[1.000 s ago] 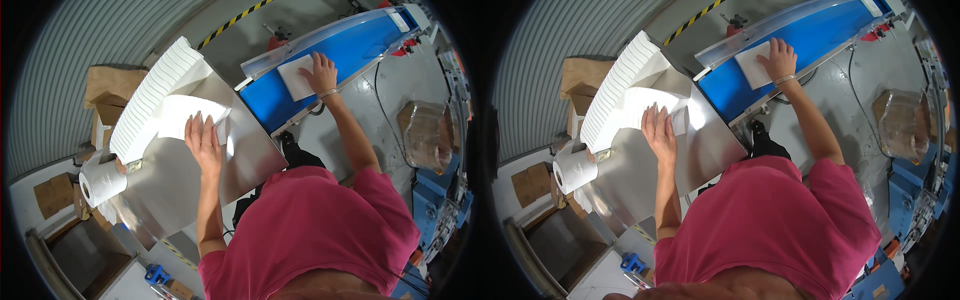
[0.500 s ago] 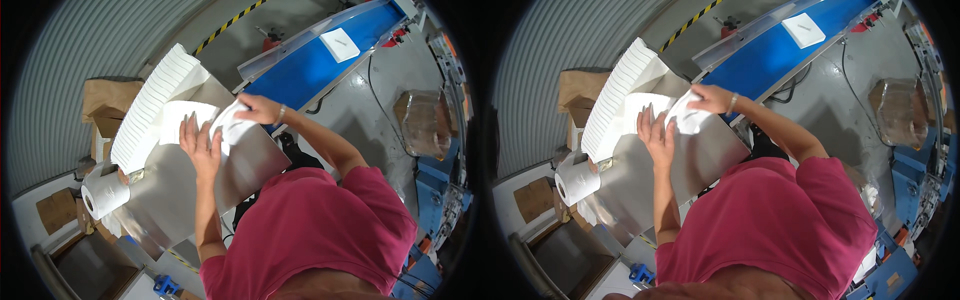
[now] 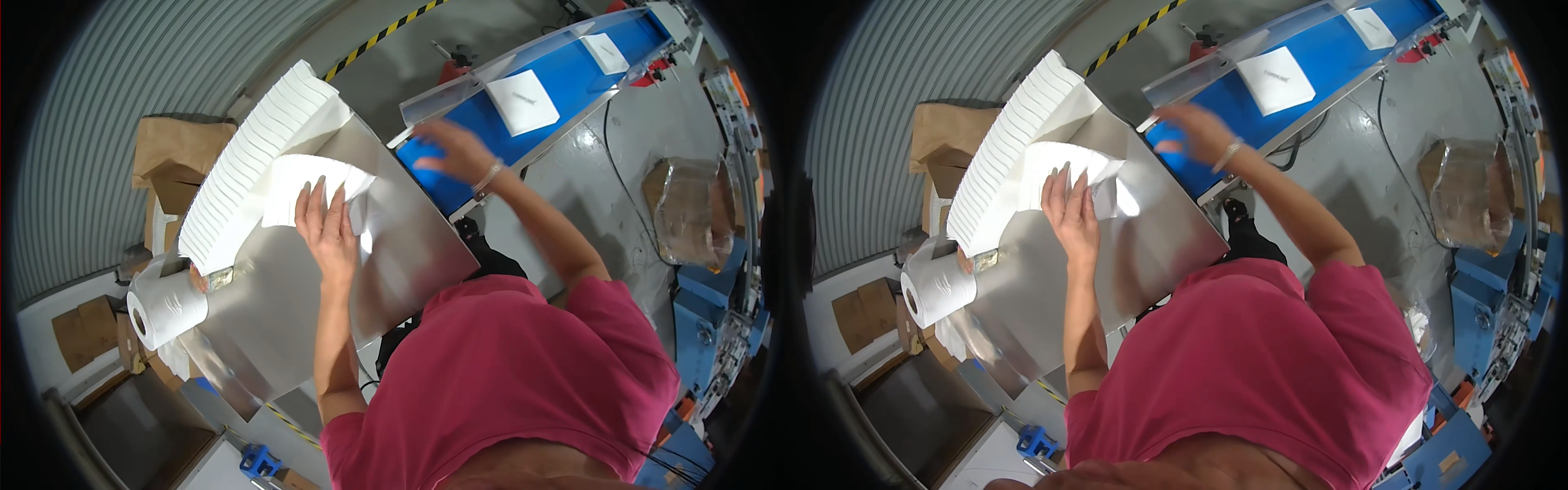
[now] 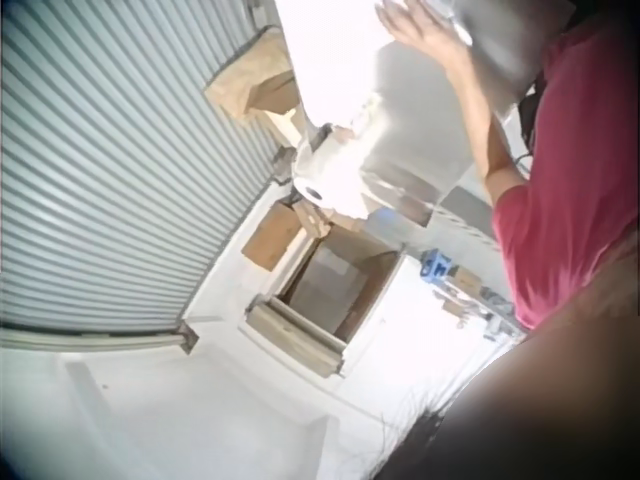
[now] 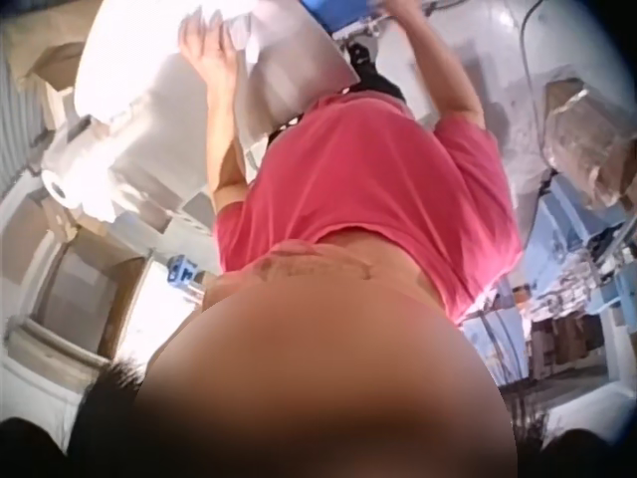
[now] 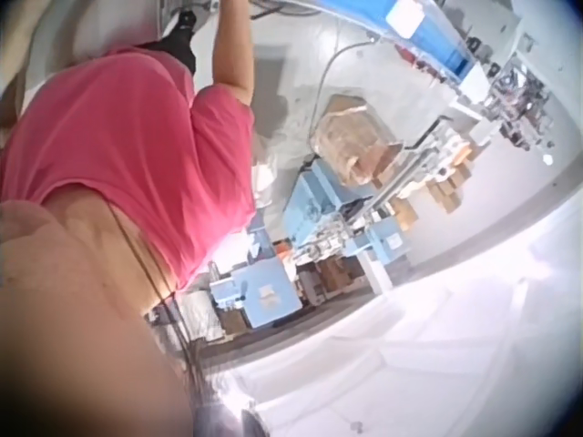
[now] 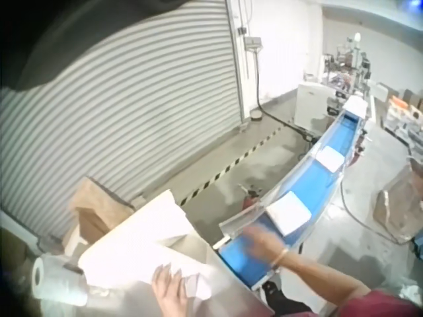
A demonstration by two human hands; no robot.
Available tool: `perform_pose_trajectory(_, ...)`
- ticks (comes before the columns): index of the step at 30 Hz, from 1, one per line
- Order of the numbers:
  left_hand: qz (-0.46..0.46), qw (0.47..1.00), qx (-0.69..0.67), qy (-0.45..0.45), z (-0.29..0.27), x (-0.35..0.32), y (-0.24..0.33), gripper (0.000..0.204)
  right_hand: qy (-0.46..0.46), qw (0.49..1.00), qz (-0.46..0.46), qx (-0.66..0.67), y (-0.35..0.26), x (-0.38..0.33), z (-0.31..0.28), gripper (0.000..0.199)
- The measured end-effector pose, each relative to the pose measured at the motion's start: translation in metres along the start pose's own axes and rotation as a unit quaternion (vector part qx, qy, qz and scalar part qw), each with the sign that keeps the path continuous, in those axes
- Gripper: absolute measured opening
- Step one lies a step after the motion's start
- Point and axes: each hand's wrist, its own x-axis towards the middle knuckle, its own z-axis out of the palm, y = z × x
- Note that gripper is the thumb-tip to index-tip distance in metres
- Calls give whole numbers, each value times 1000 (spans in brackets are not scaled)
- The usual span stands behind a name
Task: Manually stacking folded paper products onto a conveyor belt in a paper mill facility.
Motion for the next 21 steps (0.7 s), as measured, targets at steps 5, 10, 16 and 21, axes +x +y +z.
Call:
perform_pose_trajectory(5,38,998,28,-29,-2,1,-3,22,-131,983,-45,121,-41,26,45,48)
perform_pose_trajectory(10,-5,1000,8,4,-6,2,-6,20,-160,967,81,182,-29,16,38,35)
perform_pose_trajectory(16,-61,998,13,5,-4,2,-11,27,41,941,333,38,42,-14,-43,44)
perform_pose_trajectory(21,-27,999,37,13,-3,0,-14,29,186,894,122,-388,46,-10,-47,53)
